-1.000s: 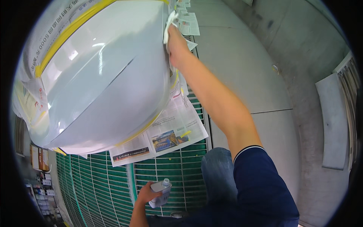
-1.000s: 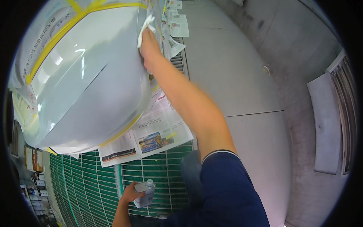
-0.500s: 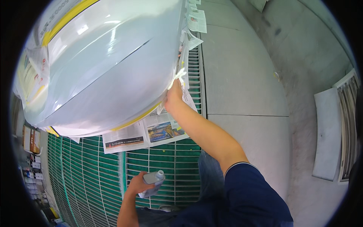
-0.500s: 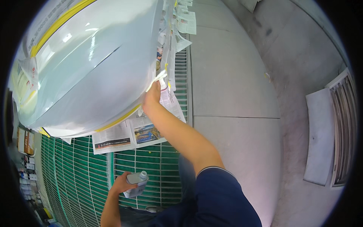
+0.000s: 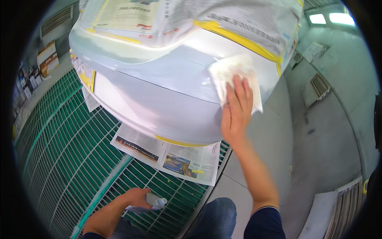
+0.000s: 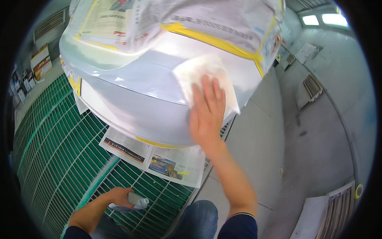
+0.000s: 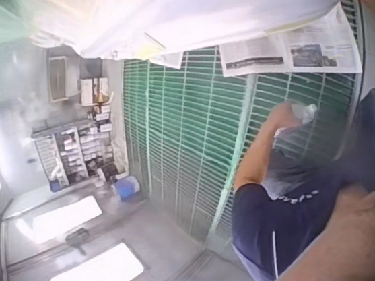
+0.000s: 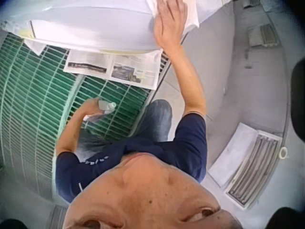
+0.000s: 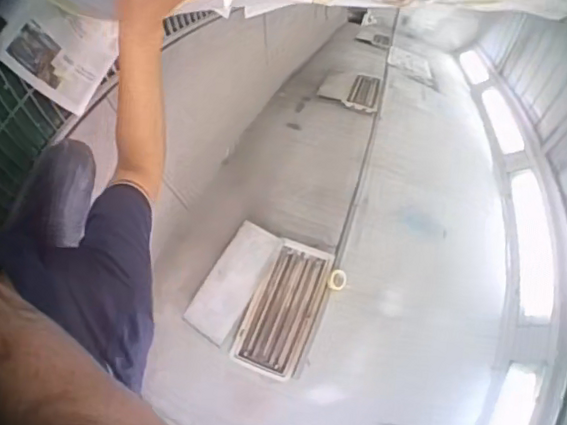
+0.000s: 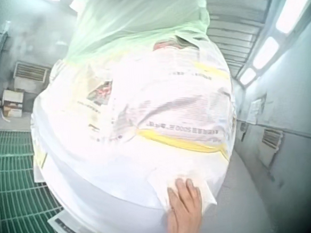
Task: The person wipes the hood and front fender of a white car with a white cloth, repeatedly applying liquid from a small bottle to the cloth. The car is masked with newspaper and yellow tape. The person works methodically across the hood and fender surfaces.
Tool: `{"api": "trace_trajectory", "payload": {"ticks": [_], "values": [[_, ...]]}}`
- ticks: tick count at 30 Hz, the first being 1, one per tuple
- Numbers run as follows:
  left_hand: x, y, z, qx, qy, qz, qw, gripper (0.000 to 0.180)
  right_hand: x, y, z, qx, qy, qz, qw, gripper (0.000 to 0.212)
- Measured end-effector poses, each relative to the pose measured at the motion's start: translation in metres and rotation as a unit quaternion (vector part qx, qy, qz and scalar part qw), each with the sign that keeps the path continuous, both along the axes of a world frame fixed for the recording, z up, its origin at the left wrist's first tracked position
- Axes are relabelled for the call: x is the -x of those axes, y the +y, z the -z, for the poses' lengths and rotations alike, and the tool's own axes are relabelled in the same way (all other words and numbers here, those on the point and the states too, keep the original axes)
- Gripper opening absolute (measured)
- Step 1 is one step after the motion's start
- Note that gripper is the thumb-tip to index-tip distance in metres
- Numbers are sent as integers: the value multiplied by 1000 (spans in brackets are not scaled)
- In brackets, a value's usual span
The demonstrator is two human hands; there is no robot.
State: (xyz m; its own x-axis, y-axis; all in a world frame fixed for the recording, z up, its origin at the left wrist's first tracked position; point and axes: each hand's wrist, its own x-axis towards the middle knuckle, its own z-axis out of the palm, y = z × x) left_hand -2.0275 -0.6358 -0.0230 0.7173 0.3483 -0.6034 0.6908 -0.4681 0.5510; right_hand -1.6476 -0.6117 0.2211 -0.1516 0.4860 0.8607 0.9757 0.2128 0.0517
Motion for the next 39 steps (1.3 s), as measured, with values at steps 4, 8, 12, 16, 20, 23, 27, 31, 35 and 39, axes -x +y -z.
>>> {"api": "trace_trajectory", "payload": {"ticks": [4,8,12,16,20,23,27,31,35,39], "values": [[9,-10,-10,-4,-46,0,999,79,36,35,-77,126,-159,-62,977,49],[17,-33,-14,25,-86,-41,995,74,55,72,-122,239,-264,-122,926,47],[16,-74,-33,41,-99,-107,989,75,69,102,-158,337,-326,-213,857,56],[37,-114,-80,46,-127,-184,974,76,95,126,-171,401,-279,-194,851,59],[84,-132,-165,63,-120,-280,950,70,91,120,-188,452,-292,-129,833,55],[128,-123,-244,51,-87,-323,941,70,95,113,-209,492,-307,-85,811,53],[197,-122,-311,33,-57,-360,931,73,123,120,-198,464,-282,-103,834,53],[270,-120,-362,36,-13,-385,922,76,150,148,-167,493,-165,-133,844,55],[339,-123,-392,-16,6,-428,904,79,204,187,-136,471,-68,-89,875,57],[376,-92,-432,-19,33,-503,863,76,259,233,-130,402,-49,-84,910,52]]}}
